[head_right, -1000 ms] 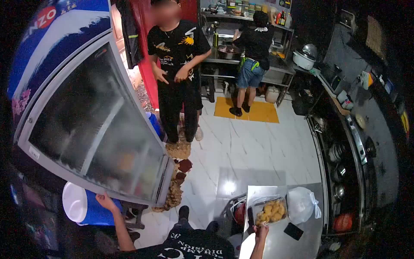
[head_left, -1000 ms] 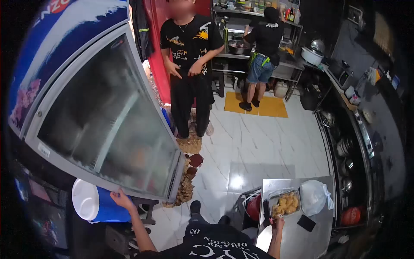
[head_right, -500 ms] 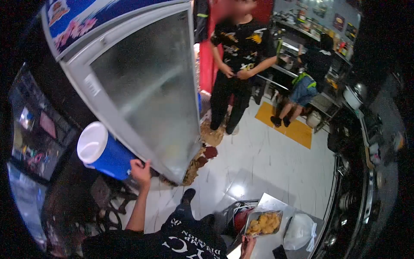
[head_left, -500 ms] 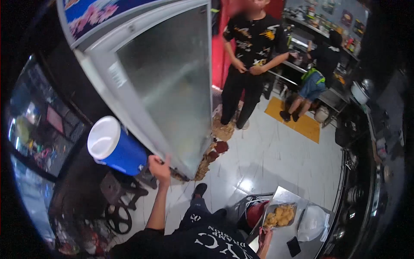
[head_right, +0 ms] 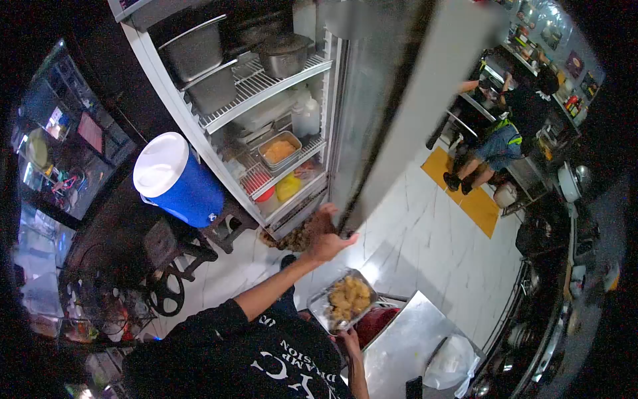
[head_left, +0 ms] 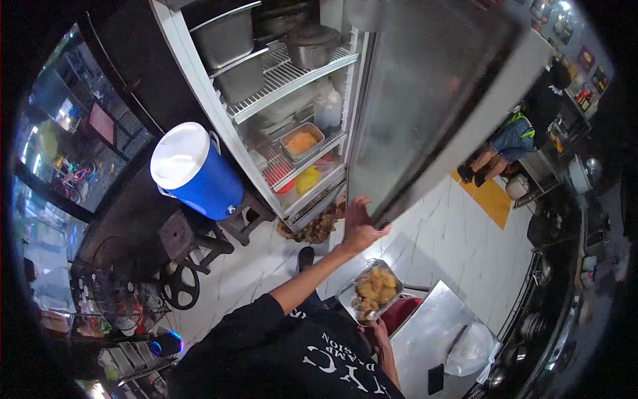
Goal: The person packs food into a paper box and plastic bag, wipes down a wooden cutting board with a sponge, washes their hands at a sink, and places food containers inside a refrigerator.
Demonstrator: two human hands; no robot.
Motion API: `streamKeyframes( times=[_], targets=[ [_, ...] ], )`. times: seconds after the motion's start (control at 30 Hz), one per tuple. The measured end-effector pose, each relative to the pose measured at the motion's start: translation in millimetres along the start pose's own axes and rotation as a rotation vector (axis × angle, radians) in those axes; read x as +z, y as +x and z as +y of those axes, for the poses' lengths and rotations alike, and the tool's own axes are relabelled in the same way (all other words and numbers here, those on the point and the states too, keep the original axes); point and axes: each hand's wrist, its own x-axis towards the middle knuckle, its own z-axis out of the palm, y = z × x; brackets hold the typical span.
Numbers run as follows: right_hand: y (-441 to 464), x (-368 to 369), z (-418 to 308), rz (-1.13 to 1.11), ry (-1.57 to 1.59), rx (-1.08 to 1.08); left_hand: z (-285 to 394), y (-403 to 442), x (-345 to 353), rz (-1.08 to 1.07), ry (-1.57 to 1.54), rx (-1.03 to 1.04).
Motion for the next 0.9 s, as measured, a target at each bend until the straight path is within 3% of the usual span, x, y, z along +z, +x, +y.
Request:
streamKeyframes(
  times=[0.03, 0.1, 0.13, 0.23, 0.27, 0.4, 0.43, 0.5, 0.53, 0.57, 0.63, 0.7, 0.73, 0.77, 0.83, 0.9],
  targets=[
    [9, 8, 1, -0.018, -0.031, 0.067, 10, 4, 11, 0.254, 0.188, 0.057],
    [26, 21, 3, -0.099, -0.11, 0.078, 22, 19, 26, 0.158, 0.388, -0.052],
    [35, 29, 6, -0.109, -0.135, 0.067, 33, 17, 37, 0.39, 0.352, 0.078],
    [52, 74, -6, -0.128, -0.183, 0.057, 74, 25, 3, 0.184, 0.018, 0.081],
    [69, 80, -4, -0.15, -0.238, 0.042, 77, 24, 13, 0.381, 0.039, 0.197],
    [163, 99, -3, -0.294, -0.451, 0.064, 74, 37, 29, 0.337, 0.021, 0.196],
    [187, 116, -14, -0.296, -0.446, 0.042, 87, 34, 13, 0.221, 0.062, 0.121],
    [244, 170, -48, -0.266, -0.38, -0.063, 84, 37, -12, 0.143, -0.07, 0.22],
    [237, 220, -93, -0.342, -0.306, -0.122, 82, 34, -23, 0.052, -0.127, 0.115],
    [222, 266, -138, -0.416, -0.23, -0.179, 78, 31, -40, 0.099, -0.186, 0.269],
    [251, 330, -184, -0.337, -0.24, -0.217, 52, 20, -63, 0.263, -0.123, 0.541],
    [316, 372, -206, -0.501, -0.117, -0.297, 26, 9, -100, 0.155, -0.33, 0.458],
    [320, 404, -228, -0.479, -0.181, -0.328, 29, 2, -133, 0.204, -0.664, 0.378],
    [323, 435, -247, -0.455, -0.243, -0.358, 17, 2, -133, 0.401, -0.523, 0.388],
    [379, 476, -257, -0.553, -0.169, -0.351, -11, -3, -177, 0.411, -0.184, 0.245],
    [419, 519, -272, -0.699, -0.097, -0.338, -32, -5, -198, 0.461, -0.297, -0.034]
  ],
)
